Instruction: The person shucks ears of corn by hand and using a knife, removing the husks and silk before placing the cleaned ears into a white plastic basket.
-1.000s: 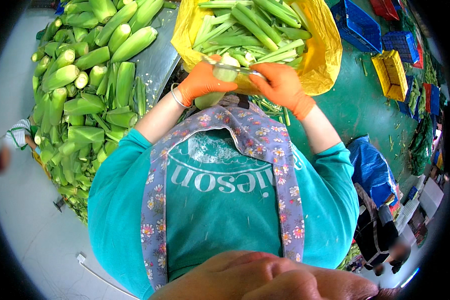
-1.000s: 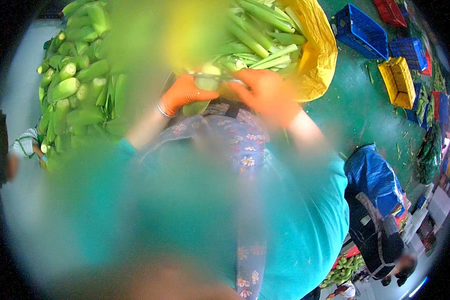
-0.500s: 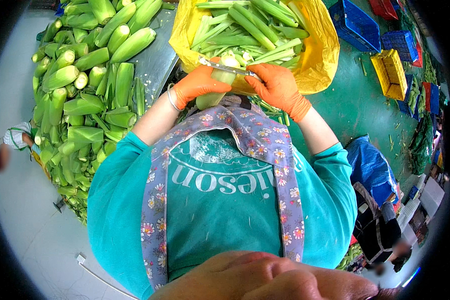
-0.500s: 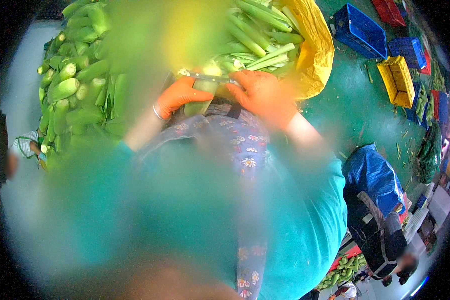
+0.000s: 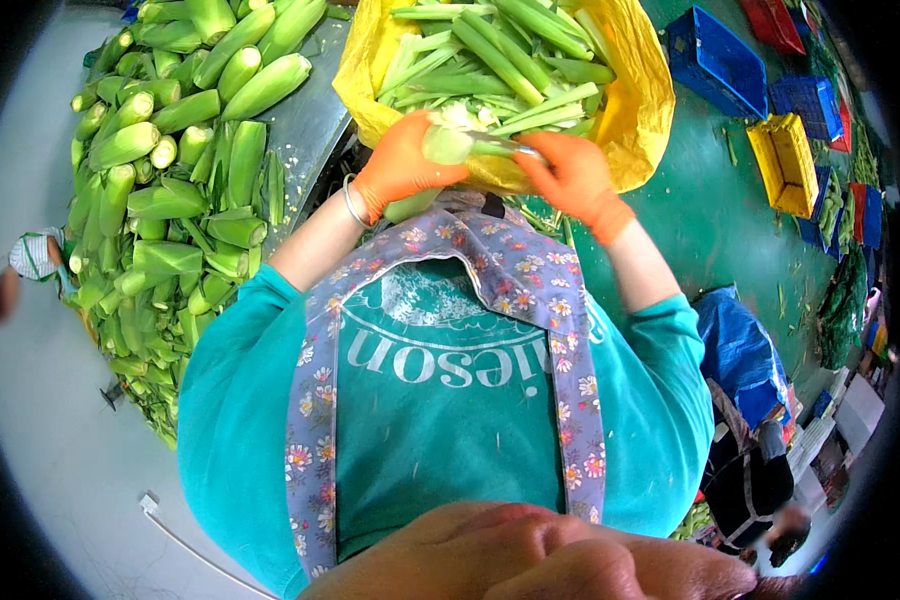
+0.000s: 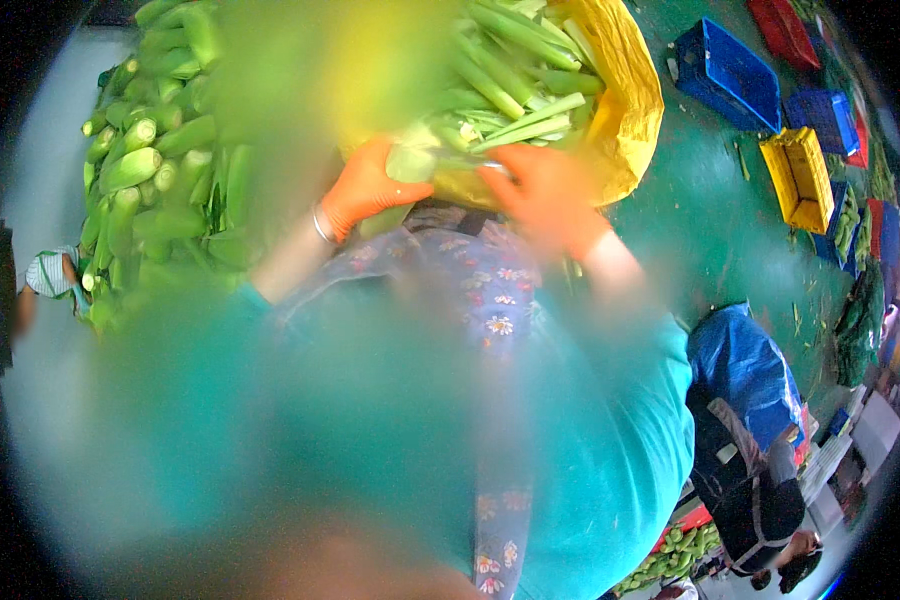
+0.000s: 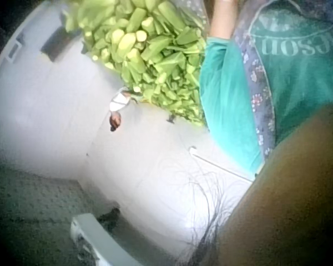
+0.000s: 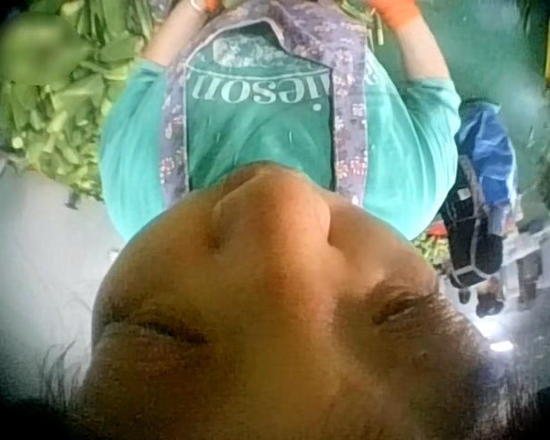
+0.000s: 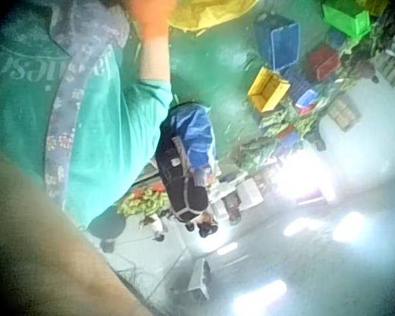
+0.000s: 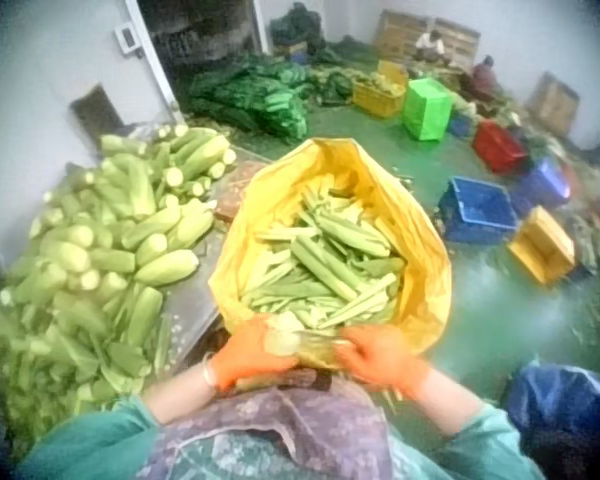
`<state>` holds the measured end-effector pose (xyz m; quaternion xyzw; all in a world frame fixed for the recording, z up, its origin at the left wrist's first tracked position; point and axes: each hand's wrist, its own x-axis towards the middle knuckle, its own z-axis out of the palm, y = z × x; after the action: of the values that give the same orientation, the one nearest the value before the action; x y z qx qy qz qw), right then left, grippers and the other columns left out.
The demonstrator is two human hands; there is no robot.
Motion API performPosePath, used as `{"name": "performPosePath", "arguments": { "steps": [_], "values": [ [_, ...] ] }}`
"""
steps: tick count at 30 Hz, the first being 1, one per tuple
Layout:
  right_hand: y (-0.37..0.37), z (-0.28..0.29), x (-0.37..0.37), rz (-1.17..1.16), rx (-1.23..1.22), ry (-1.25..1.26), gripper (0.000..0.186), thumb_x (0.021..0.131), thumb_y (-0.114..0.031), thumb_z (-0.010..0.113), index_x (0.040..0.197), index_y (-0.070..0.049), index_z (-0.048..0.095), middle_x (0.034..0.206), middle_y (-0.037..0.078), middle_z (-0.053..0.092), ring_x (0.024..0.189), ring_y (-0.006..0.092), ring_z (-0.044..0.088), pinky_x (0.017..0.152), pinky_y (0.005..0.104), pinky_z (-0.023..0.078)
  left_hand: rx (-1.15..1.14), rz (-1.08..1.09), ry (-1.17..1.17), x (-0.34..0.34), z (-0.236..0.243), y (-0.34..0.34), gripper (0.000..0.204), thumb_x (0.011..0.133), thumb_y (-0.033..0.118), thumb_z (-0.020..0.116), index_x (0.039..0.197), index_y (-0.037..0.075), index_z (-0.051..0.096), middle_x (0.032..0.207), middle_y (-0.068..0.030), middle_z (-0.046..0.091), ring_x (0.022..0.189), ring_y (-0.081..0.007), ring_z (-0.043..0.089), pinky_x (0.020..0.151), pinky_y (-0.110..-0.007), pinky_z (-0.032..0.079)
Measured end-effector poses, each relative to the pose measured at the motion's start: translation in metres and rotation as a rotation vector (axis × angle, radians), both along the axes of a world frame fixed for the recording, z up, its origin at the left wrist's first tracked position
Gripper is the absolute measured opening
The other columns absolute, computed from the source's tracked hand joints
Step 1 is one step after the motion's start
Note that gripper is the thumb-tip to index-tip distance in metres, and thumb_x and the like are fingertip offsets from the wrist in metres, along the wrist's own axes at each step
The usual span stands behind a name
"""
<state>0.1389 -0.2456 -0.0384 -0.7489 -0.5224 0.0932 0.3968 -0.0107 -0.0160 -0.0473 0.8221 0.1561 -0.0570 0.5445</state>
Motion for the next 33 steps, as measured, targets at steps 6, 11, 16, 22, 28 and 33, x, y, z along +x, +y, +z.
{"name": "performPosePath", "arguments": {
  "steps": [6, 11, 16, 22, 28, 33],
  "values": [
    [-0.031, -0.001, 0.038, -0.144, -0.246, -0.197, 0.023, 0.092, -0.026, 0.065, 0.101, -0.005, 0.070, 0.081, 0.016, 0.068, 0.071, 0.0350, 0.066, 0.063, 0.0437, 0.051, 0.141, 0.189, -0.133, 0.012, 0.011, -0.004, 0.061, 0.064, 0.028, 0.083, 0.114, -0.001, 0.061, 0.109, -0.0186, 0.062, 0.103, -0.0342, 0.060, 0.093, -0.040, 0.047],
    [0.030, 0.004, 0.007, 0.023, -0.043, -0.135, 0.026, 0.093, -0.027, 0.064, 0.106, -0.006, 0.069, 0.086, 0.016, 0.069, 0.075, 0.0352, 0.067, 0.067, 0.0425, 0.052, 0.299, 0.263, -0.244, 0.006, -0.004, -0.017, 0.060, 0.064, 0.028, 0.083, 0.115, 0.004, 0.063, 0.113, -0.0166, 0.062, 0.111, -0.0357, 0.056, 0.098, -0.041, 0.044],
    [0.010, -0.049, 0.072, -0.205, -0.358, -0.215, 0.028, 0.095, -0.029, 0.061, 0.108, -0.006, 0.069, 0.084, 0.014, 0.070, 0.076, 0.0329, 0.067, 0.068, 0.0389, 0.052, 0.362, 0.396, -0.415, -0.019, -0.011, -0.012, 0.056, 0.064, 0.020, 0.084, 0.116, 0.009, 0.064, 0.119, -0.0112, 0.063, 0.114, -0.0327, 0.056, 0.100, -0.041, 0.043],
    [0.049, -0.027, 0.062, 0.066, -0.138, -0.112, 0.036, 0.094, -0.031, 0.063, 0.124, -0.011, 0.064, 0.082, 0.010, 0.066, 0.071, 0.0174, 0.061, 0.068, 0.0312, 0.049, 0.444, 0.651, -0.391, -0.065, -0.012, -0.025, 0.054, 0.068, 0.015, 0.081, 0.119, 0.010, 0.064, 0.121, -0.0100, 0.064, 0.114, -0.0305, 0.059, 0.100, -0.039, 0.045],
    [0.150, -0.014, -0.059, 0.455, -0.203, 0.168, 0.040, 0.094, -0.027, 0.059, 0.132, -0.013, 0.058, 0.108, 0.018, 0.067, 0.098, 0.0330, 0.065, 0.084, 0.0409, 0.051, 0.438, 1.097, 0.007, -0.246, -0.072, -0.040, 0.057, 0.069, 0.013, 0.080, 0.123, 0.007, 0.062, 0.120, -0.0127, 0.065, 0.110, -0.0300, 0.062, 0.095, -0.038, 0.049],
    [0.254, -0.070, -0.116, 0.427, -0.127, -0.122, 0.043, 0.094, -0.031, 0.054, 0.129, -0.007, 0.058, 0.116, 0.023, 0.065, 0.108, 0.0413, 0.061, 0.094, 0.0476, 0.049, 0.280, 1.583, 0.379, -0.418, -0.149, -0.112, 0.059, 0.069, 0.020, 0.083, 0.120, 0.004, 0.060, 0.111, -0.0164, 0.067, 0.106, -0.0319, 0.064, 0.089, -0.041, 0.051]
  ]
}}
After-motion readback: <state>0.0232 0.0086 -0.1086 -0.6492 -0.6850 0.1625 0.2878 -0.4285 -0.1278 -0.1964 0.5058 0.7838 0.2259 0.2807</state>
